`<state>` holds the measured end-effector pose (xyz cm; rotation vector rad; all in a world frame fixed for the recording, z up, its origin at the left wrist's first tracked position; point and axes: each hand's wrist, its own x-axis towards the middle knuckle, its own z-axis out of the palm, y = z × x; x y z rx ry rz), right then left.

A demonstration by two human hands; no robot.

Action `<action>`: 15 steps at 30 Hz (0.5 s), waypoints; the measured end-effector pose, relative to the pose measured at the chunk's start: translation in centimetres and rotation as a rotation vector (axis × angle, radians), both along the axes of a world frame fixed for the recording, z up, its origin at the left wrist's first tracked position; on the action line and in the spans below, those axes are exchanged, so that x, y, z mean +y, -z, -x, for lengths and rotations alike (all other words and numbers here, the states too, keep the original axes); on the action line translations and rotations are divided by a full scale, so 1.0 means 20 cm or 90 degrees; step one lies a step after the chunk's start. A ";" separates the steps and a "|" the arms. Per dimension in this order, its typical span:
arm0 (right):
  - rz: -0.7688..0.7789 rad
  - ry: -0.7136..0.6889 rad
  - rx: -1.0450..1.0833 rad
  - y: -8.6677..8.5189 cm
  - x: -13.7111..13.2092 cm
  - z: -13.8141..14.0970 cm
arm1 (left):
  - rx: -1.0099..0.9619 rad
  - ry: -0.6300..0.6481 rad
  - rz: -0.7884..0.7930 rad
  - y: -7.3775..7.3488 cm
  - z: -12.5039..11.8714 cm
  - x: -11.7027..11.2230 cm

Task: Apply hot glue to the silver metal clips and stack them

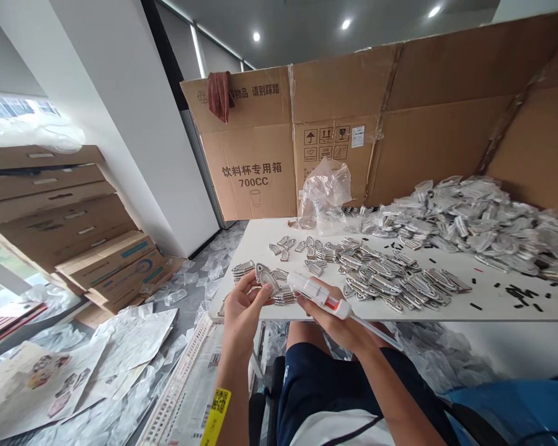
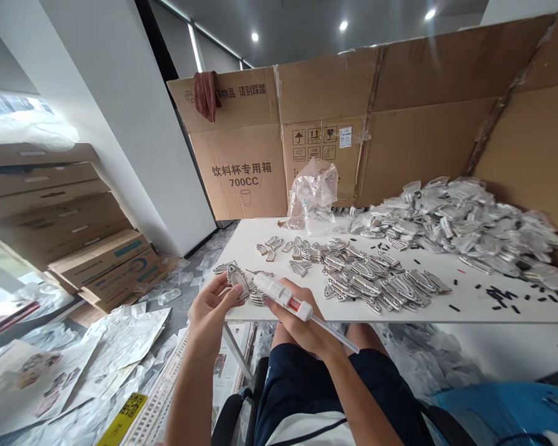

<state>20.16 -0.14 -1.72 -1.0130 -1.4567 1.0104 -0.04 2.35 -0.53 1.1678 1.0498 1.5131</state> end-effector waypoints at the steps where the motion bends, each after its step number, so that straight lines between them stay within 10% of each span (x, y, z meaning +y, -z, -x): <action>1: -0.004 -0.002 -0.006 0.00 0.00 0.00 | -0.004 0.016 0.007 0.00 0.00 -0.01; 15: -0.061 0.024 -0.077 0.01 0.01 0.01 | -0.182 -0.058 0.020 -0.02 -0.08 -0.03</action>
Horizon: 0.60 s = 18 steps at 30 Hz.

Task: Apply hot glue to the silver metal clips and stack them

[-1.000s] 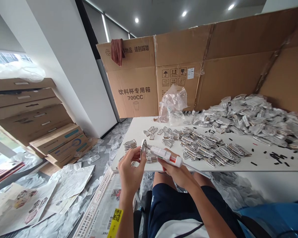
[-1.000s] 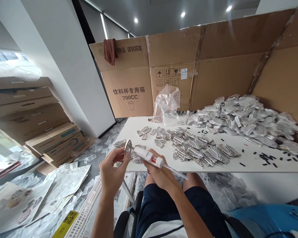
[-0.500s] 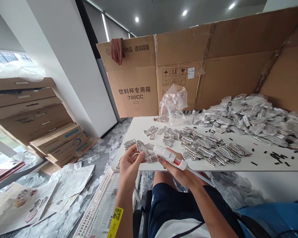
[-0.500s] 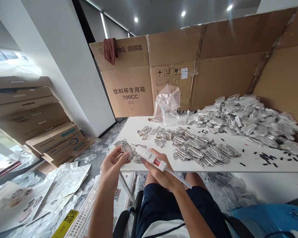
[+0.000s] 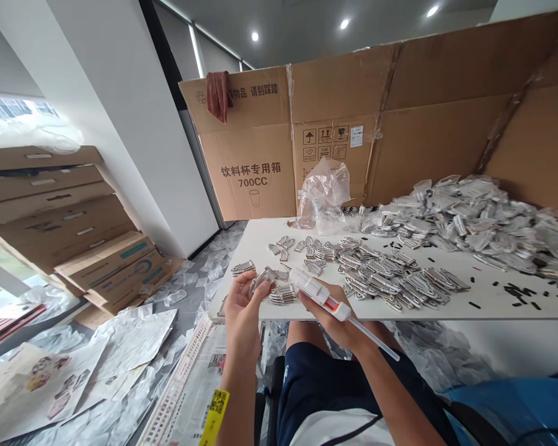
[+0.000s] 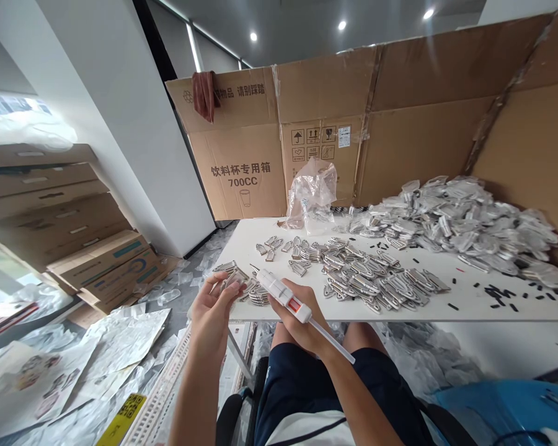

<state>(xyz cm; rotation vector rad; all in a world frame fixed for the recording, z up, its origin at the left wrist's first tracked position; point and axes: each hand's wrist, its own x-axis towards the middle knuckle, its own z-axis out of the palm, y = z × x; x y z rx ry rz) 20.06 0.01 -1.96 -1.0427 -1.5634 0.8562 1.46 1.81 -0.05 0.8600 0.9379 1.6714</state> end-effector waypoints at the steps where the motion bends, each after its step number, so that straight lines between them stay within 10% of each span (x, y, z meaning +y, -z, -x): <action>1: -0.004 -0.006 0.001 0.01 0.01 0.00 | 0.017 -0.013 -0.001 0.00 0.00 0.00; 18: -0.080 -0.100 -0.066 0.05 0.02 -0.01 | 0.097 -0.012 -0.009 -0.02 0.02 -0.06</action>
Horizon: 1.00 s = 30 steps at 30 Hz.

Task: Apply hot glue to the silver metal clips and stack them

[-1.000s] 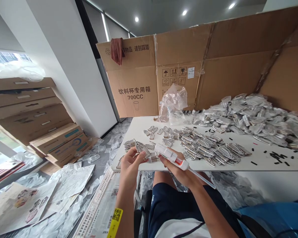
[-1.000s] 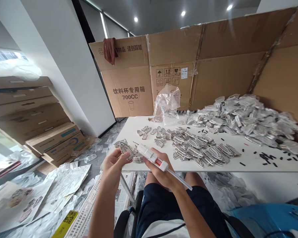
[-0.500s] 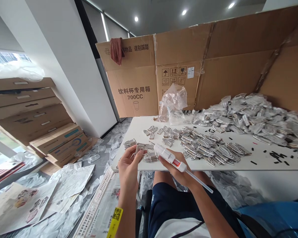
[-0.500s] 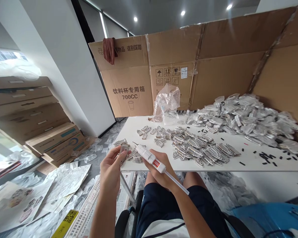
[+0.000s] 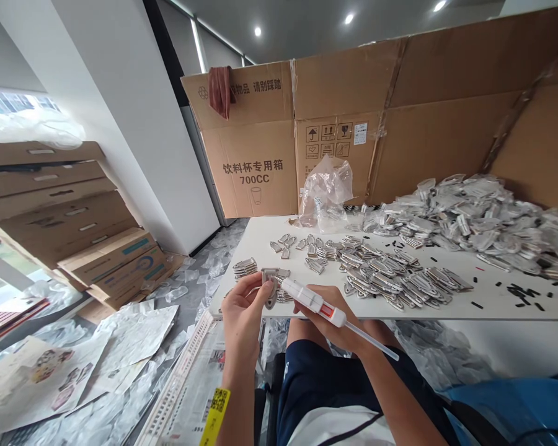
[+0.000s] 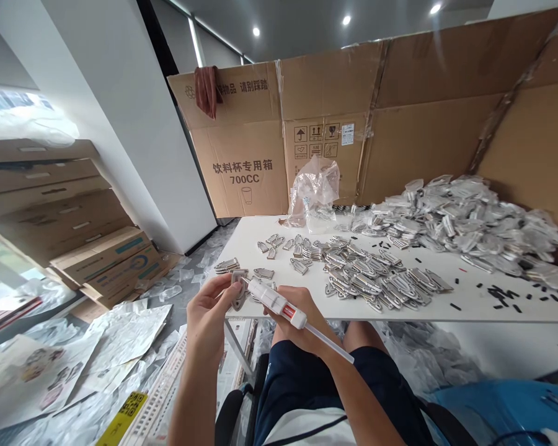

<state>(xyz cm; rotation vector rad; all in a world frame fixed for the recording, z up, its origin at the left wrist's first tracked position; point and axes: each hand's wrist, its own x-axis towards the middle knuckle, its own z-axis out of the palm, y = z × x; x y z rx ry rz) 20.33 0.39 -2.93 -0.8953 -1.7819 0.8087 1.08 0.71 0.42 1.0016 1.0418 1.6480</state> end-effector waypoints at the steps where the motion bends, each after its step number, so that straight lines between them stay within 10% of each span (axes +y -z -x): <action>1: -0.004 0.001 -0.001 0.00 0.00 0.00 | 0.002 0.004 -0.001 0.00 0.00 0.00; 30: -0.001 0.058 -0.045 0.02 0.01 0.02 | 0.025 0.004 0.001 -0.04 0.01 -0.04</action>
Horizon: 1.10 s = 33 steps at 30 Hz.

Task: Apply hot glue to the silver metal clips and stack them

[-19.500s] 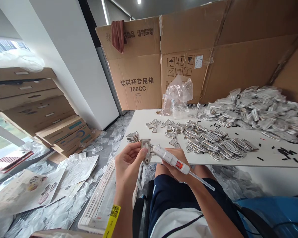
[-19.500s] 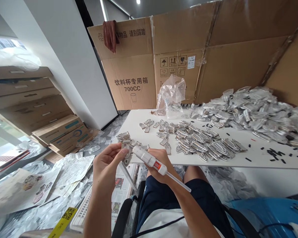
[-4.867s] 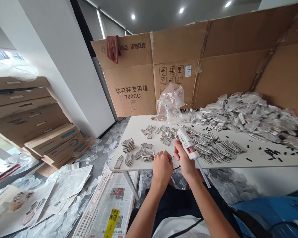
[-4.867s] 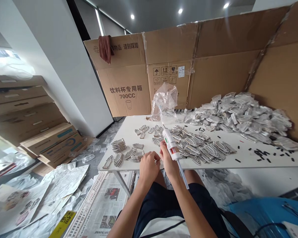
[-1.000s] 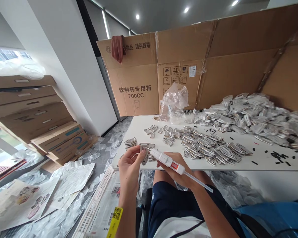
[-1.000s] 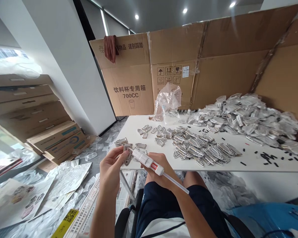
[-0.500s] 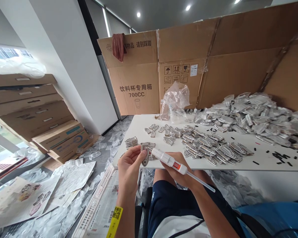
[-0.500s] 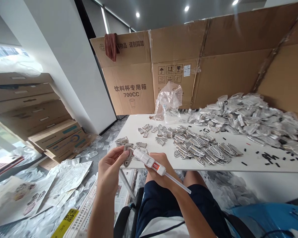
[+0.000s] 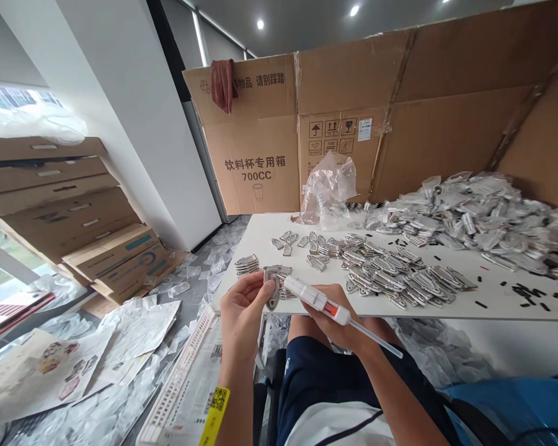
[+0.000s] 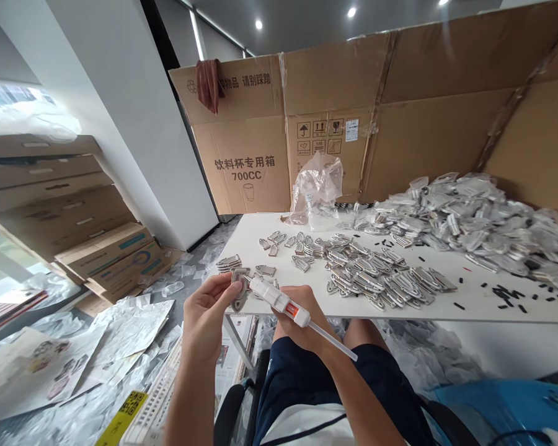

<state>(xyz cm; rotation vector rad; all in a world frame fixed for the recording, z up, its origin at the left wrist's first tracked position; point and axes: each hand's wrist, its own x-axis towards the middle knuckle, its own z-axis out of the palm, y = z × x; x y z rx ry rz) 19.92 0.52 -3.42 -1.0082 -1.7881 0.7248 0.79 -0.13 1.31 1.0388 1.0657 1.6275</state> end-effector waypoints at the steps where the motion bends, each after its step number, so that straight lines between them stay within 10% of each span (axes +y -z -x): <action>1: 0.008 0.005 0.009 0.00 0.00 0.00 | 0.017 -0.008 -0.009 0.00 0.00 0.00; 13: 0.046 0.028 -0.019 -0.02 -0.02 0.00 | 0.351 -0.191 -0.167 0.04 0.01 0.00; 26: 0.116 -0.012 0.052 -0.06 -0.01 -0.05 | 0.078 -0.058 0.047 0.11 0.19 0.17; 33: 0.114 0.027 0.082 -0.07 -0.01 -0.08 | 0.185 -0.130 0.078 0.22 0.43 0.26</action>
